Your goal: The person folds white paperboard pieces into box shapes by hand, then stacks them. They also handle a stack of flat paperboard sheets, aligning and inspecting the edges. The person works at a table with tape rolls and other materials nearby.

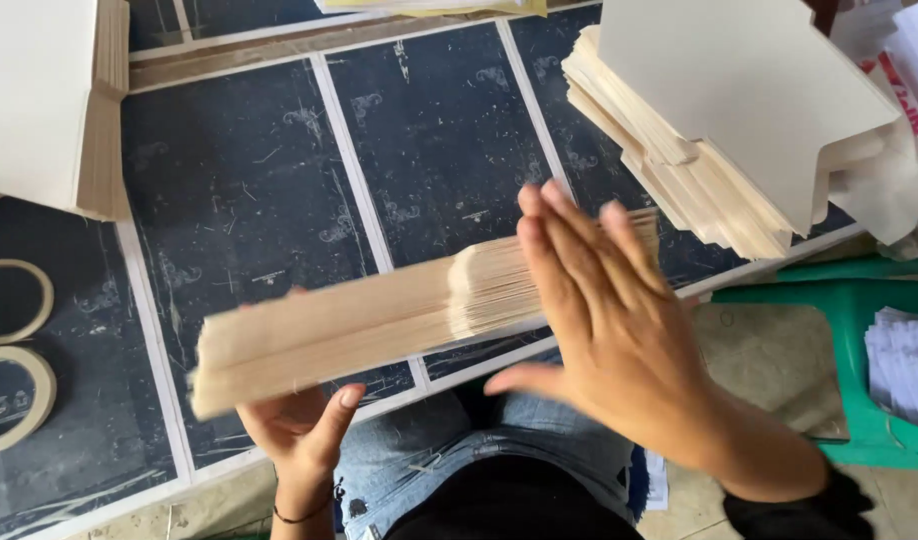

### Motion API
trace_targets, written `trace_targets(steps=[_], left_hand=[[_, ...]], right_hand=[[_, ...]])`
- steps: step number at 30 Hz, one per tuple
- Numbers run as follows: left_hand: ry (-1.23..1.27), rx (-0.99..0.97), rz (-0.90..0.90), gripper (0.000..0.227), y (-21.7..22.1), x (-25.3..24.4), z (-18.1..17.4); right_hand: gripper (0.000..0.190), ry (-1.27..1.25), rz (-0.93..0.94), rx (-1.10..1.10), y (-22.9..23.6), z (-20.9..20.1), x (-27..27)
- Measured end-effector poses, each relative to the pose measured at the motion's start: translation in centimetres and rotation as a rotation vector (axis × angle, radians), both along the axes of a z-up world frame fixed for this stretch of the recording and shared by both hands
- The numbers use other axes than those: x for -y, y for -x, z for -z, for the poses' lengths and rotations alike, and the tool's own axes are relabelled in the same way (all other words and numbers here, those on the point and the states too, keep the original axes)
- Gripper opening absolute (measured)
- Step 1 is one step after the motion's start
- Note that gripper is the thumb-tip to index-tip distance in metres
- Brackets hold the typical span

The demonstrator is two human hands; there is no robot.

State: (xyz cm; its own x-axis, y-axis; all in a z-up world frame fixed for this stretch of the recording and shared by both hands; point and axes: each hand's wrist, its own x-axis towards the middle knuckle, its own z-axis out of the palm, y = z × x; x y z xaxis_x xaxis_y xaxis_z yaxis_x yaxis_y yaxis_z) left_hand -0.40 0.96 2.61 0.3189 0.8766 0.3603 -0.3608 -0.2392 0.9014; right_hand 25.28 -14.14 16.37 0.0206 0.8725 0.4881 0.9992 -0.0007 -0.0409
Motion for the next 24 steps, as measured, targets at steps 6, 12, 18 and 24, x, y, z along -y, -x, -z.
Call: trace_targets(steps=[6,12,18,24], left_hand=[[0.019,0.028,0.019,0.098,-1.9,0.7,-3.0],[-0.012,0.026,0.028,0.097,-1.4,0.8,-2.8],[-0.025,0.047,0.062,0.091,-1.6,0.7,-2.9],[0.042,0.141,0.080,0.090,-1.2,1.4,2.6]], right_hand=[[0.155,0.267,-0.037,0.233,1.8,-1.9,-1.4],[0.144,0.425,-0.165,-0.003,0.8,-3.7,-2.3],[0.144,0.318,-0.099,0.169,-0.3,-2.9,-2.2],[0.138,0.193,-0.089,0.204,-0.2,-1.1,-3.5]])
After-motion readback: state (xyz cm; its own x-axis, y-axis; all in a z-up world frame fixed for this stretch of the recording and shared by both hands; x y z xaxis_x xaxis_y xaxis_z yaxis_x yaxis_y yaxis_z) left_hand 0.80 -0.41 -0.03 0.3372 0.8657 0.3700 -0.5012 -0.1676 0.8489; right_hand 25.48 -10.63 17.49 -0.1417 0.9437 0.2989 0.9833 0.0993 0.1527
